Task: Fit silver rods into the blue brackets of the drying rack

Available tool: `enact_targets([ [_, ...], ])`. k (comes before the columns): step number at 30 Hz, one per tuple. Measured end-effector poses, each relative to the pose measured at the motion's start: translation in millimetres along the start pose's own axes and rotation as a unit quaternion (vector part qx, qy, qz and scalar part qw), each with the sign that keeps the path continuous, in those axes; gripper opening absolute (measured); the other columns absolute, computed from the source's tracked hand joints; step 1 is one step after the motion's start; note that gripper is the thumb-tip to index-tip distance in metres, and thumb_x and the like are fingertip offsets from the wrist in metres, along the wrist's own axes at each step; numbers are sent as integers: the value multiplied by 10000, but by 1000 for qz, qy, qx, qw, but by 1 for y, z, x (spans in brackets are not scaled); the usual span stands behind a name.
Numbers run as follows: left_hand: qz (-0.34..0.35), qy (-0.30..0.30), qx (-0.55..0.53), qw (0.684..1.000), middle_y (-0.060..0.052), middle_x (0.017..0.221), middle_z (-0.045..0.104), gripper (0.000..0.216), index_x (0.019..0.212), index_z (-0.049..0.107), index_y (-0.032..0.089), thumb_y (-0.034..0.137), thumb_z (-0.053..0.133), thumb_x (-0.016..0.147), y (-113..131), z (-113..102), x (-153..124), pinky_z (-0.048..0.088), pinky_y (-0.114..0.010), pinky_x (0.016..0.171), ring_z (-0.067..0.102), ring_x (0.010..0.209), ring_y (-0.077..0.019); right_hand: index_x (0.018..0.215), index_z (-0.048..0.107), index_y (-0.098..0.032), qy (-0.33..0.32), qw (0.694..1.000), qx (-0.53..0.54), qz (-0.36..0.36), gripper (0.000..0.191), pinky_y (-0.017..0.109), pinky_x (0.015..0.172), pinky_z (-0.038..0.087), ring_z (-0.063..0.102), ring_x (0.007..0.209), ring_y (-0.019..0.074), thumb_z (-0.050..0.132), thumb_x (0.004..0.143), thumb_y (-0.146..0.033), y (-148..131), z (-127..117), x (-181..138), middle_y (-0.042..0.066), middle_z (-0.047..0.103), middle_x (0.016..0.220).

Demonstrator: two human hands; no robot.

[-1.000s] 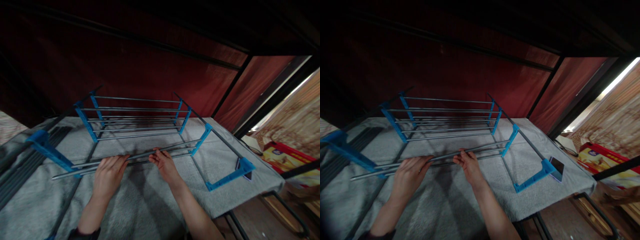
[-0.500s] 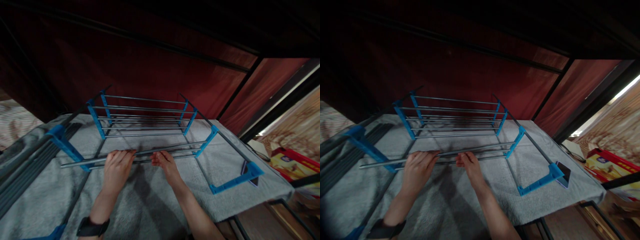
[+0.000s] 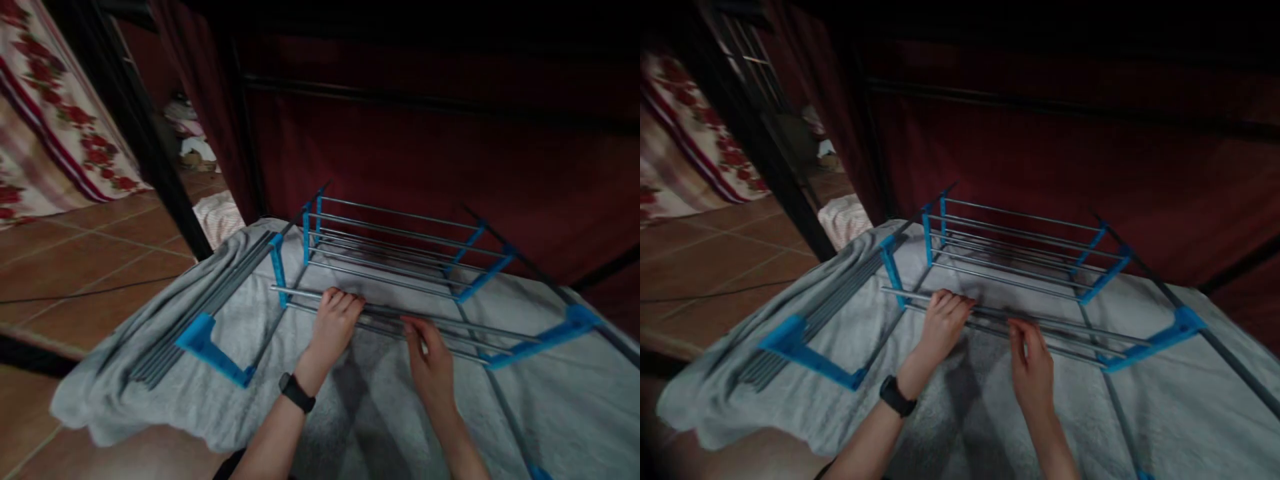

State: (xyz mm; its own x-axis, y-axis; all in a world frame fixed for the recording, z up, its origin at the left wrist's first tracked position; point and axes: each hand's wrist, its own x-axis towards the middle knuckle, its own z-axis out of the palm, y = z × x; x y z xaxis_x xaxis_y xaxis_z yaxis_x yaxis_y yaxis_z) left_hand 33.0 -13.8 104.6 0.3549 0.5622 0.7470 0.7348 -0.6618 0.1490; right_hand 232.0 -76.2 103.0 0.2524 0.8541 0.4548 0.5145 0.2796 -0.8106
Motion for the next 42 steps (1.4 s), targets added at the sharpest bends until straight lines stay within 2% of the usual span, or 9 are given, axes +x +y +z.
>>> enact_targets([
  [4,-3,-11,0,1000,-51,946,704,201,1153,647,184,181,534,987,-1,3,-1,448,-404,937,623,921,-198,1280,610,-220,-29,955,-197,-219,319,503,1117,398,582,1228,252,485,1003,-321,7,3,5,95,674,1276],
  [9,-2,-22,-6,1000,-52,936,700,218,1154,655,188,189,501,999,-1,3,-2,455,-397,982,635,932,-193,1382,531,-186,-50,883,-343,-318,390,512,1124,377,607,1147,255,491,997,-233,15,11,22,112,680,1228],
  [13,-22,6,10,1000,-80,1106,712,281,1233,641,213,172,503,992,1,3,-2,379,-458,1130,626,1125,-212,1347,573,-196,-78,857,-384,-335,371,393,918,484,632,965,222,523,979,-207,14,9,38,85,697,1085],
  [18,-140,116,67,981,-145,1431,563,500,1386,563,240,86,538,911,-5,-2,-3,263,-560,1203,427,1423,-295,1322,600,-199,-49,854,-371,-361,358,371,884,473,625,944,218,544,968,-201,15,5,44,73,694,1067],
  [23,-293,279,28,914,-186,1548,390,627,1476,457,205,113,563,865,-34,-12,-9,238,-563,1213,313,1491,-320,1314,612,-206,-34,853,-380,-355,353,362,870,460,610,908,216,553,966,-206,15,7,45,62,688,1037],
  [26,-398,326,-53,856,-189,1589,349,710,1536,355,190,197,599,868,-61,-17,-14,262,-501,1223,294,1507,-301,1310,619,-208,-32,852,-388,-350,354,355,865,455,606,913,215,550,962,-189,16,9,47,66,686,1047],
  [29,-445,318,-144,825,-181,1567,426,665,1502,413,161,209,595,864,-87,-18,-20,305,-444,1216,369,1478,-281,1317,616,-205,-35,849,-399,-345,370,359,868,451,606,917,216,553,954,-165,17,11,49,66,686,1041],
  [32,-441,299,-208,820,-168,1543,487,580,1459,489,144,232,572,891,-101,-17,-25,320,-409,1214,447,1439,-263,1334,606,-206,-31,845,-407,-345,390,366,864,450,606,913,218,560,949,-162,18,12,50,64,688,1035],
  [42,-453,271,-246,813,-114,1408,640,420,1328,639,172,212,545,921,-103,-16,-22,353,-393,1201,545,1365,-246,1334,600,-230,-27,850,-399,-343,398,366,847,448,612,911,214,517,954,-149,29,18,53,65,689,1028],
])
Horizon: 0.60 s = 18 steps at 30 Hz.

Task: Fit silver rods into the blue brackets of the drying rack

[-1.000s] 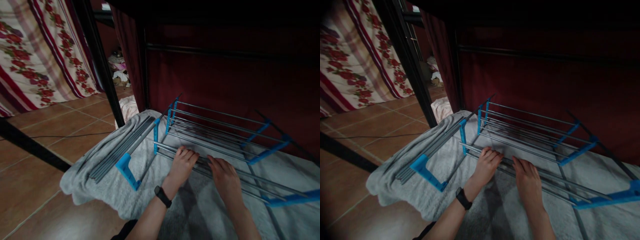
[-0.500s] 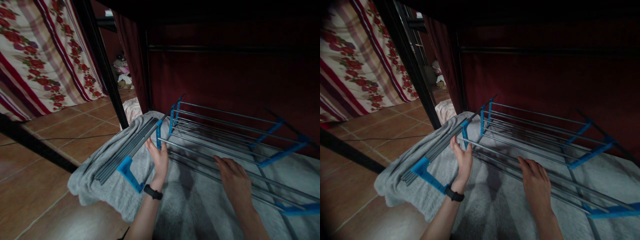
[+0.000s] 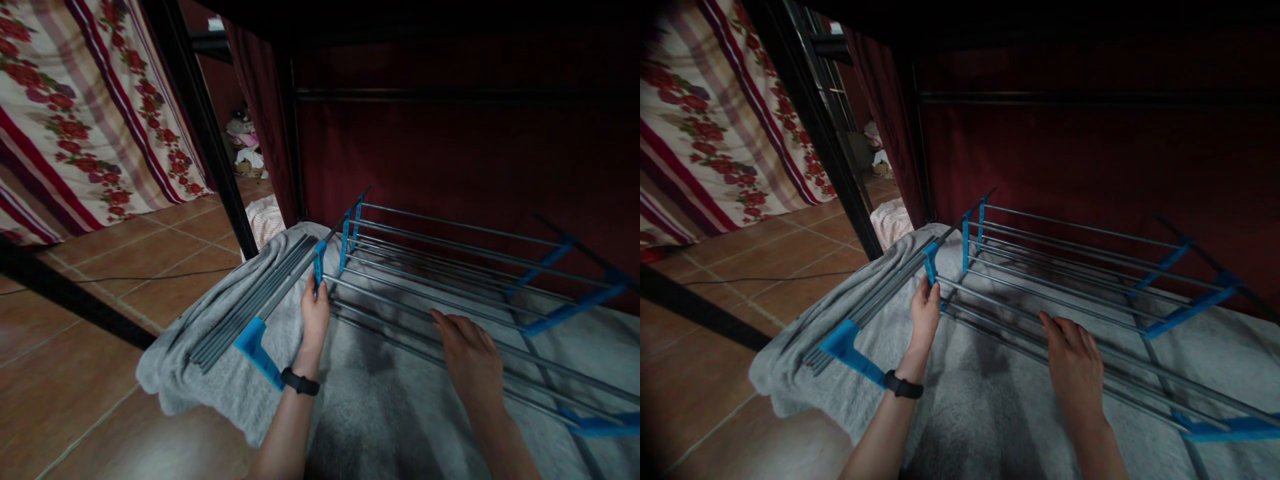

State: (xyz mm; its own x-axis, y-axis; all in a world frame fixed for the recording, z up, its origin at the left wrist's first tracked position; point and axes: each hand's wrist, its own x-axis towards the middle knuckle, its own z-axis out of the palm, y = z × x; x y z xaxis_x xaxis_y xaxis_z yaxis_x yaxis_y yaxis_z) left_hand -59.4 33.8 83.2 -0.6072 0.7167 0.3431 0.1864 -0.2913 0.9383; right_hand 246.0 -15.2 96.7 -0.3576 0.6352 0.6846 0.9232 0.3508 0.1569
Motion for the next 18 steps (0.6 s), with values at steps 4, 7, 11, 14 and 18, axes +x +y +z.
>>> enact_targets([
  [4,1,8,9,1000,-121,1424,628,445,1344,632,159,170,541,909,-4,1,1,341,-392,1210,534,1377,-241,1331,598,-213,-17,1000,-1,-5,386,374,857,452,605,915,216,538,952,-168,-1,2,-1,69,688,1020],
  [7,1,12,15,1000,-116,1422,631,474,1357,628,165,137,536,892,-6,1,0,343,-412,1211,537,1375,-246,1338,594,-210,-18,1000,0,-4,395,375,858,450,598,911,216,538,950,-158,-2,3,-1,69,686,1022],
  [11,-6,15,19,1000,-114,1410,639,484,1349,638,165,116,530,880,-4,1,0,356,-426,1205,548,1365,-254,1351,585,-222,-20,1000,11,0,406,378,863,443,599,920,219,522,955,-155,-2,3,-2,71,685,1032],
  [14,-6,14,18,1000,-109,1407,643,478,1344,640,161,115,527,882,-3,1,0,360,-415,1202,551,1361,-248,1347,589,-225,-23,1000,19,-1,401,374,864,436,599,921,220,511,960,-153,-1,3,-3,67,683,1021],
  [18,-3,13,16,1000,-108,1409,642,460,1337,643,159,126,533,891,-1,2,0,355,-394,1202,547,1364,-241,1343,591,-221,-22,1000,19,0,390,369,854,433,596,906,216,512,965,-162,-1,3,-3,65,683,1021],
])
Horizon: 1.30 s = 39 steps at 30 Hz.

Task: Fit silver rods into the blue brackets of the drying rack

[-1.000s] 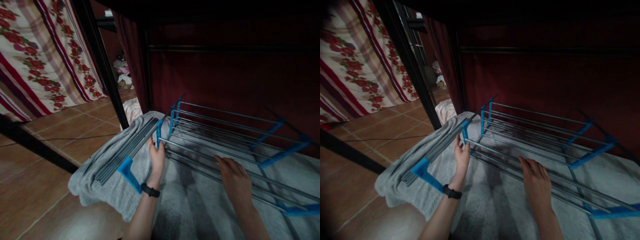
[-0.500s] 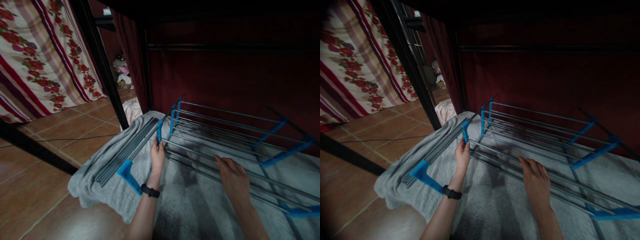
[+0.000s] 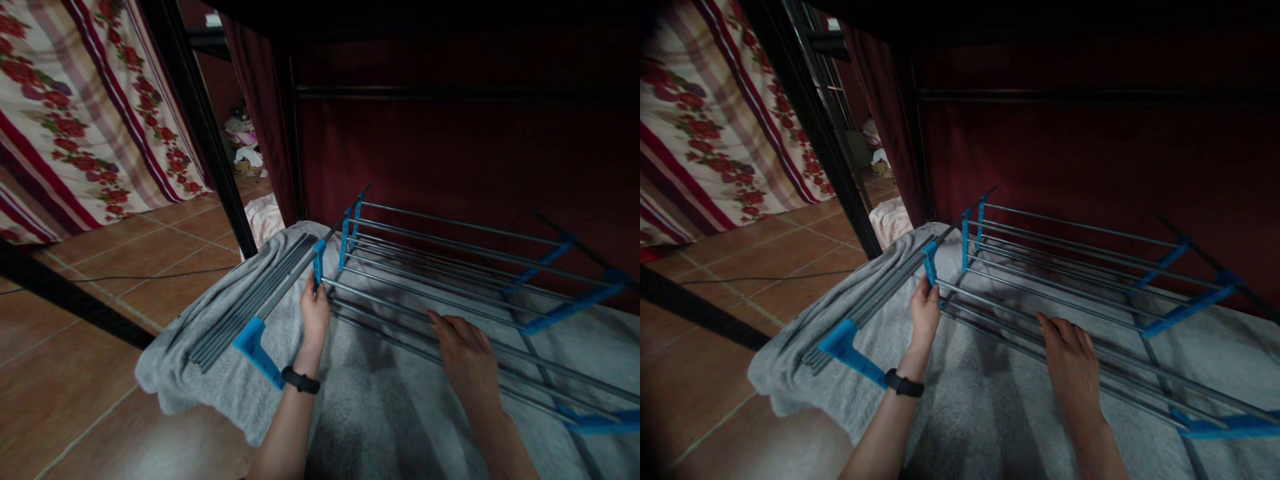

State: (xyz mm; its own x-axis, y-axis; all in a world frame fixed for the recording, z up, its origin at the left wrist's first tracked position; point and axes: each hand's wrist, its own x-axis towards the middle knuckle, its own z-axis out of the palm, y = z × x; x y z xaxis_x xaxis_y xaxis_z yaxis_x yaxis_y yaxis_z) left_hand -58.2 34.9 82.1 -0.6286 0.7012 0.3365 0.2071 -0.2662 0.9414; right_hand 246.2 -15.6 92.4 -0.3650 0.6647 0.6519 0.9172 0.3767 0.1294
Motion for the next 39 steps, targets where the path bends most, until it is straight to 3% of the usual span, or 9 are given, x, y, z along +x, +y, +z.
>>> enact_targets([
  [39,5,3,3,1000,-101,1388,658,430,1331,647,165,179,523,920,2,0,-1,368,-383,1193,562,1344,-235,1336,592,-215,-12,1000,-5,-10,383,367,845,422,586,877,211,520,963,-167,-5,-5,7,63,684,971],
])
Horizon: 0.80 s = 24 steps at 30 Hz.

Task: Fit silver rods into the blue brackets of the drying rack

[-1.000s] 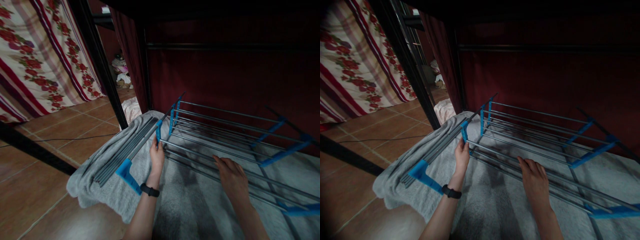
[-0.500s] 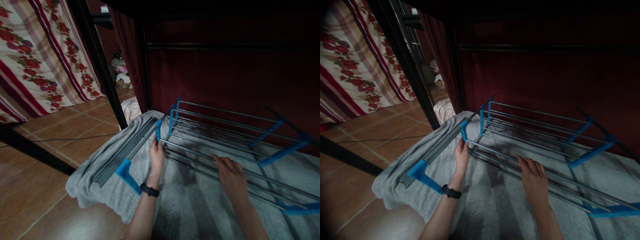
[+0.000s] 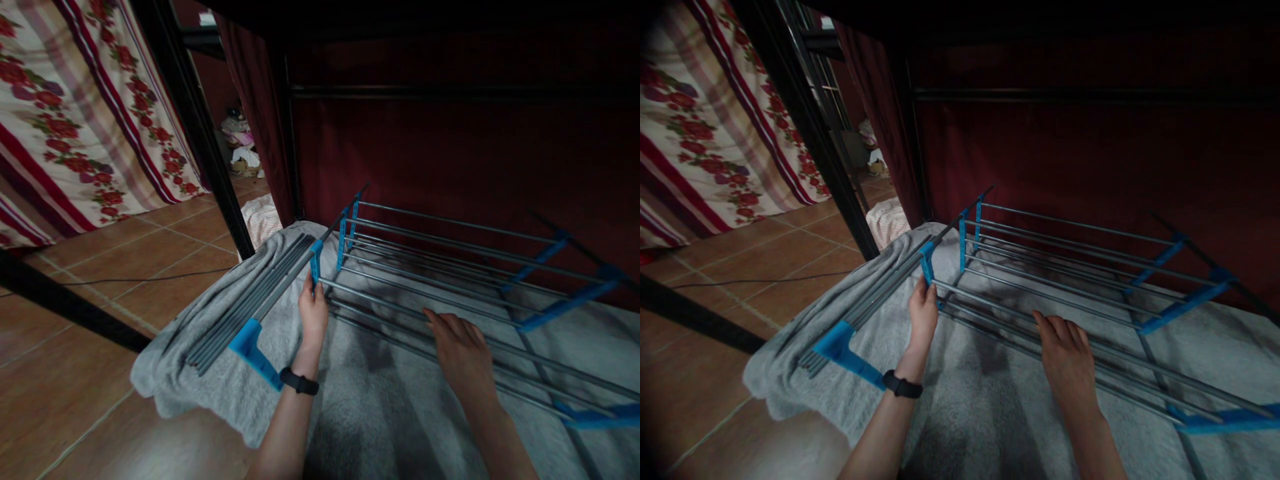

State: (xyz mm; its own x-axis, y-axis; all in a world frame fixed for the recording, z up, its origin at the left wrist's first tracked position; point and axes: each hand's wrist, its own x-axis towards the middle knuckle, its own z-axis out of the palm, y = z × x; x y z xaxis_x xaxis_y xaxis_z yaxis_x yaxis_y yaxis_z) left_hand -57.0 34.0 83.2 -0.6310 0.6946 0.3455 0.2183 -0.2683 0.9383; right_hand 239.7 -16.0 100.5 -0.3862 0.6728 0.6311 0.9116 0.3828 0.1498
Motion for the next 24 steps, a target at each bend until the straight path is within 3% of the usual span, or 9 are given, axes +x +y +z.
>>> enact_targets([
  [19,-16,-21,-21,999,-124,1405,637,445,1314,638,171,215,534,883,3,-5,1,359,-425,1192,550,1347,-253,1293,611,-187,-32,999,6,18,330,383,908,407,579,921,226,498,983,-179,-6,0,5,73,673,976],
  [24,-13,-9,-24,1000,-135,1269,699,407,1209,674,160,353,631,853,0,-5,6,435,-463,1111,626,1208,-289,1287,625,-226,-64,996,12,60,354,377,899,420,572,941,226,490,971,-143,-13,-5,11,75,671,1015],
])
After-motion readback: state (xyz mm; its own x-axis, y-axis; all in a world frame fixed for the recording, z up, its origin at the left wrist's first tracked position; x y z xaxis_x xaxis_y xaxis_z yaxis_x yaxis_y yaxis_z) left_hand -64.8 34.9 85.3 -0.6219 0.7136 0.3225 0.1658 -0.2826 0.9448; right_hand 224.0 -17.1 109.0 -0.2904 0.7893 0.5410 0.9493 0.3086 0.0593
